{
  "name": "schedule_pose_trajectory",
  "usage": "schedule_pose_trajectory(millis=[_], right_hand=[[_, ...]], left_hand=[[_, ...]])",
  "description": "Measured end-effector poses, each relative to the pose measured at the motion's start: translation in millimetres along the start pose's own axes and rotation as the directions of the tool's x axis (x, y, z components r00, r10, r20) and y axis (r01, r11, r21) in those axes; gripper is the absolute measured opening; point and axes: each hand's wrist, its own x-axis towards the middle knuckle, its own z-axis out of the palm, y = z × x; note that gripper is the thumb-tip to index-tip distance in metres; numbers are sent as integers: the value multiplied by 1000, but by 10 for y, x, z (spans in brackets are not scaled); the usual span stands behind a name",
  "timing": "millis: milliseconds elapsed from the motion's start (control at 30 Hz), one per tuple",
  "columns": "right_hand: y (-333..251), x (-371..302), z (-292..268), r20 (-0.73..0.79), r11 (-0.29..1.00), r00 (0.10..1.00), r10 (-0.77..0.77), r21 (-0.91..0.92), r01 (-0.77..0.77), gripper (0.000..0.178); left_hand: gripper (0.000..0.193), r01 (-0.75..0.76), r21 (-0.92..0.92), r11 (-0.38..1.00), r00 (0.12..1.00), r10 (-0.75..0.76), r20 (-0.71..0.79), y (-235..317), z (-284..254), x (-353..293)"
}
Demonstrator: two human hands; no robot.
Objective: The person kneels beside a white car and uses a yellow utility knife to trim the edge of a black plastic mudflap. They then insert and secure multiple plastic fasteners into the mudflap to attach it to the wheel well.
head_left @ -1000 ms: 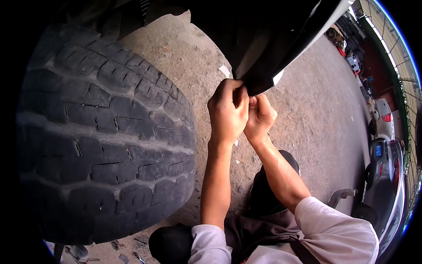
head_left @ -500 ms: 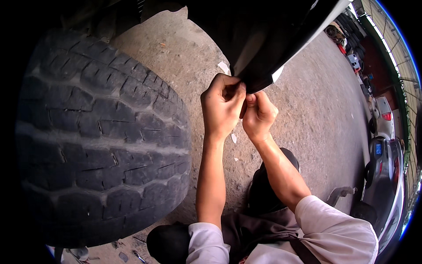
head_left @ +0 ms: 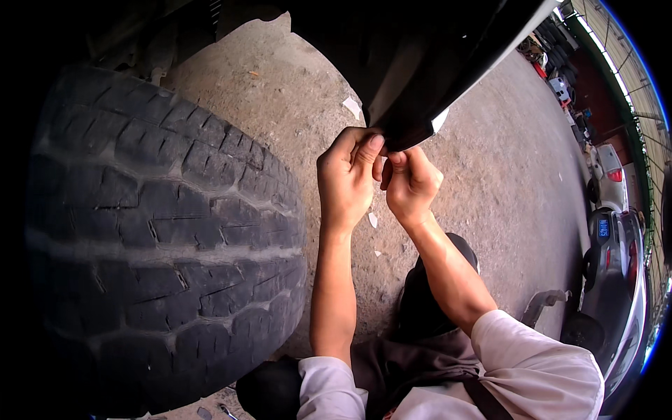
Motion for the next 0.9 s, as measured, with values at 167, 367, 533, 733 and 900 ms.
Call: schedule_pose_trajectory(millis=[167,367,533,733,900], right_hand=[[30,-7,3,36,999,998,-52,18,51,19],[34,-9,-3,41,1000,999,8,15,-9,13],[-1,6,-29,36,1000,999,22,9,-22,14],[-69,18,-35,38,999,999,1,-45,1,15],[16,-1,-38,38,998,999,-16,-55,18,14]], left_hand=[[14,-33,-121,992,999,30,-31,-98,28,2],[19,83,-247,966,997,-78,28,-84,-11,74],[21,72,-97,993,997,-69,35,-68,-2,64],[17,-19,64,998,1000,20,-9,1,16,47],[12,-36,115,993,999,39,-30,-30,42,20]])
